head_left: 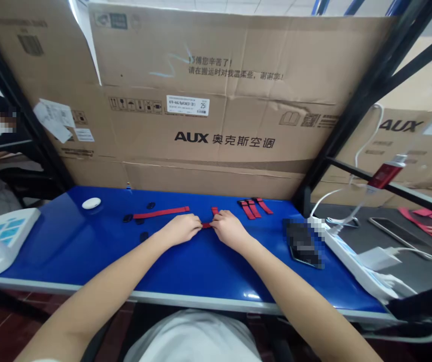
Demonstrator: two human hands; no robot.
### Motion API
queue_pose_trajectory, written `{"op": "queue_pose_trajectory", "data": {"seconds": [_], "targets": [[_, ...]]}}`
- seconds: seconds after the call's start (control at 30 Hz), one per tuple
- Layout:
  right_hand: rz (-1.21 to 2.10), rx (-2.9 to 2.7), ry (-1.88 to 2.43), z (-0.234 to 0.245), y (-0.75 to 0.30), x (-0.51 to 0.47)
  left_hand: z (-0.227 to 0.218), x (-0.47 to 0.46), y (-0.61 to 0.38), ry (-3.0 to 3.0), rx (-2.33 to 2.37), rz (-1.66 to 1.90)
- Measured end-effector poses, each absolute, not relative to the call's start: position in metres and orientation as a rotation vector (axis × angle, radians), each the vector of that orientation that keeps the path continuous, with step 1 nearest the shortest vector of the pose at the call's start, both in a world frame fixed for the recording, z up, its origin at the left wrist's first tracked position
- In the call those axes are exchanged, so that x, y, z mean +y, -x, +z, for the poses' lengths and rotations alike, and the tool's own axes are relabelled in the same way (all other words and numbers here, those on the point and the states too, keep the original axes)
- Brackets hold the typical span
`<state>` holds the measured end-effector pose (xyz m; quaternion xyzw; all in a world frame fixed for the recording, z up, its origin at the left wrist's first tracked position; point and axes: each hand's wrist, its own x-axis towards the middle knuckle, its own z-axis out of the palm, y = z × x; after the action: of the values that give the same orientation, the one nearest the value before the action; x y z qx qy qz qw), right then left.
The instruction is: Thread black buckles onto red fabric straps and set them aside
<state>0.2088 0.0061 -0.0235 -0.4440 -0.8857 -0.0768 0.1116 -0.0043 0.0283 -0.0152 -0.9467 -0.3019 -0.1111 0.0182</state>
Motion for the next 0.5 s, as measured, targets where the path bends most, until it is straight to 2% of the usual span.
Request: {"op": "queue_pose_trajectory", "data": {"seconds": [0.13, 0.27, 0.4, 0.5], "targets": [[-0.344, -2.609, 1.572, -0.013, -0.213, -0.001, -0.003, 0.054, 0.039, 2.699, -1.492, -0.621], [-0.292, -2.568, 1.821, -0.009, -0.212, -0.016, 0.015, 0.073, 0.096, 2.139, -2.187, -0.558], [-0.243, -2.498, 1.969, -0.006, -0.207, -0.029, 0.026, 0.08, 0.146, 2.0, -2.47, -0.397], [-0.27, -2.497, 1.814, -0.007, -0.203, -0.027, 0.029, 0.078, 0.163, 2.028, -2.541, -0.372]]}}
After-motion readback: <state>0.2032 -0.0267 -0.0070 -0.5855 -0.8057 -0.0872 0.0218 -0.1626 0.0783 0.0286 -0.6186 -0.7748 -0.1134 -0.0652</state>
